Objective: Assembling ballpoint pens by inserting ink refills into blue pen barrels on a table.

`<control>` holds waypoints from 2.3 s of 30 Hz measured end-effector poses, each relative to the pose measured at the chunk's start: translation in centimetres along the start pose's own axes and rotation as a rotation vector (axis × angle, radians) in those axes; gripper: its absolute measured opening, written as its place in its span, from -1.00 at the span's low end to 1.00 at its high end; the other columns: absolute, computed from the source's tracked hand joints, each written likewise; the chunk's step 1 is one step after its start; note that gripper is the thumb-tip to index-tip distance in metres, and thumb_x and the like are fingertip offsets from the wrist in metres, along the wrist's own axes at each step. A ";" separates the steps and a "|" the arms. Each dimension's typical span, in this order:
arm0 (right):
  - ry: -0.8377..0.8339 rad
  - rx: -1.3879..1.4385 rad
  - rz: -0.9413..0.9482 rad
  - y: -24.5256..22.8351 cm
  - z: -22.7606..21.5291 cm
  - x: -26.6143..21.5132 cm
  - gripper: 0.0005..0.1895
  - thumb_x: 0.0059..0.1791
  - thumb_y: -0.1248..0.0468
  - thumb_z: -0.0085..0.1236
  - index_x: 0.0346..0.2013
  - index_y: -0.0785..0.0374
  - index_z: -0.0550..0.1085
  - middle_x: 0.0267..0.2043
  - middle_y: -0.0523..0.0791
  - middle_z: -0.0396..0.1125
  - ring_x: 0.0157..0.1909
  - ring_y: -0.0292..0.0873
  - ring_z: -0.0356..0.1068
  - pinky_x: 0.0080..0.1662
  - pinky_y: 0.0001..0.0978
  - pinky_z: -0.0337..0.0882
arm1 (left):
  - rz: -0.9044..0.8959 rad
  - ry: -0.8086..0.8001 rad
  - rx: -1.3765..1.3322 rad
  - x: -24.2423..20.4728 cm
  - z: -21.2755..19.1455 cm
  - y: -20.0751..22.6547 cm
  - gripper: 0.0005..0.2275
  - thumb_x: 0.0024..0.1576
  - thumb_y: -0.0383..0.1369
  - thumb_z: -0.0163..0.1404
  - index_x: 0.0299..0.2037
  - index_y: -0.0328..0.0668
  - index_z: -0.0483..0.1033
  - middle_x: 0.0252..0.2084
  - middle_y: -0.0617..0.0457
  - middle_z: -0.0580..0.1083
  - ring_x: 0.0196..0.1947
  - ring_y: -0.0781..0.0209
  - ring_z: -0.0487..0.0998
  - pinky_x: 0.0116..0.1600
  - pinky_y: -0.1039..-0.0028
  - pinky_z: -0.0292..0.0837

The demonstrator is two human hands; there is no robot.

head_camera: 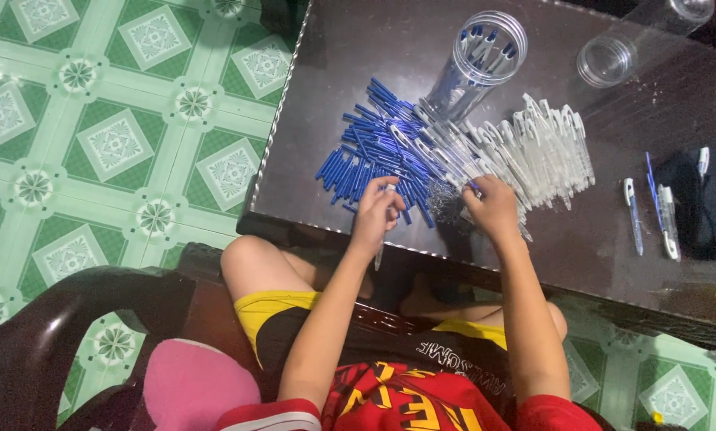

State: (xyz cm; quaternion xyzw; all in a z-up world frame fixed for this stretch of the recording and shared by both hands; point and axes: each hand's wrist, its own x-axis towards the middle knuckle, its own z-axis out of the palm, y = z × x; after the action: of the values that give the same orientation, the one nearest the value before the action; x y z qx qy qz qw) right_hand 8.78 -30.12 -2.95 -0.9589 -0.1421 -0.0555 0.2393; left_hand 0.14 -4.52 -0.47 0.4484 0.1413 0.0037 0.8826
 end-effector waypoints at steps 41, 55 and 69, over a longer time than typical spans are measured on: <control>-0.150 0.677 0.167 -8.0 -2.9 -0.8 -0.86 -0.04 0.18 0.29 -0.25 0.14 0.64 -0.50 -0.08 0.46 -0.41 -0.17 0.39 -0.22 -0.30 0.38 | 0.555 -0.204 1.187 -0.7 3.7 0.6 -0.92 0.12 -0.35 0.09 -0.31 -0.15 0.54 -0.49 -0.11 0.56 -0.43 -0.16 0.65 -0.31 0.19 0.57; 0.032 0.644 -0.202 -12.4 -8.4 -0.9 -0.86 0.06 0.20 0.23 -0.34 0.18 0.58 -0.66 -0.14 0.37 -0.59 -0.17 0.29 -0.38 -0.39 0.31 | 0.336 -0.442 0.883 -2.7 4.4 4.0 -0.79 0.32 -0.20 -0.11 0.04 -0.08 0.34 -0.24 -0.36 0.55 -0.14 -0.39 0.59 -0.06 -0.04 0.51; 0.286 0.911 -0.224 -11.6 -9.8 -0.2 -0.33 0.21 -0.17 -0.37 -0.07 0.23 0.60 -0.17 -0.04 0.30 -0.19 -0.20 0.35 -0.04 -0.39 0.39 | 0.430 -0.445 0.481 -0.2 4.3 1.1 -0.83 0.22 -0.42 -0.11 -0.01 -0.23 0.34 -0.29 -0.08 0.47 -0.21 0.03 0.51 -0.05 0.25 0.43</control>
State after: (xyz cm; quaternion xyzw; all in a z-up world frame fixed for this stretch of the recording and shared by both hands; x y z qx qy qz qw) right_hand 4.79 -24.99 10.75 -0.7184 -0.2197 -0.1444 0.6440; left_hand 1.13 -7.36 2.85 0.6518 -0.1542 0.0580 0.7403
